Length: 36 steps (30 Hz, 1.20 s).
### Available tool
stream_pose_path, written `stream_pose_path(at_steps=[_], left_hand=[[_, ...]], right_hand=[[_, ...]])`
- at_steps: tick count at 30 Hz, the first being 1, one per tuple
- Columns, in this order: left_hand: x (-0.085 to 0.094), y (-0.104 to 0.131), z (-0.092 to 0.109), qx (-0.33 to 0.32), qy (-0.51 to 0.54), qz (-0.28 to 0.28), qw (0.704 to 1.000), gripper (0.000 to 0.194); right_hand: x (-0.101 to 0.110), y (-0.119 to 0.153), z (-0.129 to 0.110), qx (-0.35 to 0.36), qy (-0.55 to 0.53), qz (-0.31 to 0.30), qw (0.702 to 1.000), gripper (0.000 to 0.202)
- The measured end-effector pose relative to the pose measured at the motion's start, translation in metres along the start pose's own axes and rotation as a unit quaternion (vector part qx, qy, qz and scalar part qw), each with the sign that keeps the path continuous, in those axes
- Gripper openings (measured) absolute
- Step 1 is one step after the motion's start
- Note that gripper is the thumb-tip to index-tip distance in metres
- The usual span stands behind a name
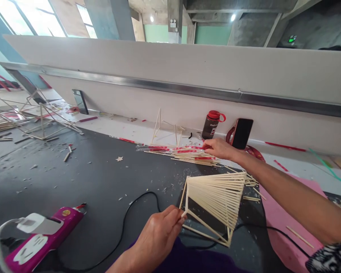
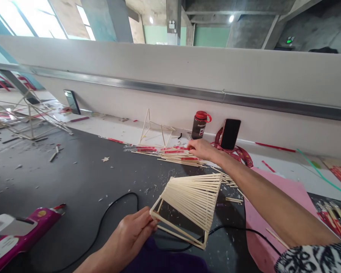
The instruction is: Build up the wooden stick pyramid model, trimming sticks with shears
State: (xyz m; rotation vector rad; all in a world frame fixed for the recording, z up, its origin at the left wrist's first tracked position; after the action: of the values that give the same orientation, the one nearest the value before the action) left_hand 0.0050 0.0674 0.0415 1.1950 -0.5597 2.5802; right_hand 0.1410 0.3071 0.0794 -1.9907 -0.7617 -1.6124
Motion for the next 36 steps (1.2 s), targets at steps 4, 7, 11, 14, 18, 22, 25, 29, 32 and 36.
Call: stream_pose_path(at_steps=[4, 7, 11, 14, 18, 22, 25, 29, 32, 36], left_hand=[[-0.001, 0.0, -0.003, -0.006, -0.004, 0.003, 1.0, 0.028], [-0.006, 0.0, -0.003, -0.008, -0.008, -0.018, 1.0, 0.028], [-0.013, 0.0, -0.006, 0.017, 0.004, -0.044, 0.999, 0.03], [-0.013, 0.001, -0.008, 0.027, 0.0, -0.048, 0.998, 0.031], [-0.011, 0.002, -0.005, 0.016, -0.009, -0.041, 0.999, 0.03], [-0.011, 0.001, -0.004, 0.023, -0.004, -0.043, 0.999, 0.03], [-0.011, 0.0, -0.004, 0.032, -0.006, -0.052, 0.998, 0.032], [-0.009, -0.001, -0.002, 0.028, -0.008, -0.044, 0.999, 0.033], [-0.008, 0.0, -0.003, 0.022, -0.001, -0.02, 1.0, 0.032], [-0.009, 0.002, -0.006, 0.012, 0.001, 0.003, 1.0, 0.03]], right_hand=[[-0.005, -0.001, 0.011, -0.007, -0.005, 0.019, 1.0, 0.035], [-0.027, 0.016, 0.017, 0.02, -0.027, -0.039, 0.999, 0.024], [-0.054, 0.038, 0.017, 0.062, -0.042, -0.101, 0.992, 0.021], [-0.062, 0.04, 0.02, 0.042, -0.019, -0.085, 0.995, 0.021], [-0.064, 0.036, 0.017, 0.017, 0.028, -0.07, 0.997, 0.019], [-0.061, 0.039, 0.007, 0.018, 0.079, -0.079, 0.994, 0.017], [-0.059, 0.043, 0.001, 0.024, 0.111, -0.09, 0.989, 0.019], [-0.065, 0.048, -0.002, 0.043, 0.139, -0.098, 0.985, 0.02], [-0.07, 0.05, 0.001, 0.063, 0.141, -0.099, 0.983, 0.021], [-0.069, 0.051, 0.005, 0.06, 0.12, -0.094, 0.987, 0.019]])
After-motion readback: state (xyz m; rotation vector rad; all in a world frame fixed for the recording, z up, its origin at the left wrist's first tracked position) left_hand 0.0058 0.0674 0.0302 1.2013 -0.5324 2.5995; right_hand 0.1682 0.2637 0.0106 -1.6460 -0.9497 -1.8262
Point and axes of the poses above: each hand's wrist, its own y-axis away from the middle knuckle, its own x-axis out of the back of the hand, z = x × y, the point moved 8 cm from there along -y, towards the middle knuckle, and after that the axes turned 3 degrees about -z, right-handed, at the moved point
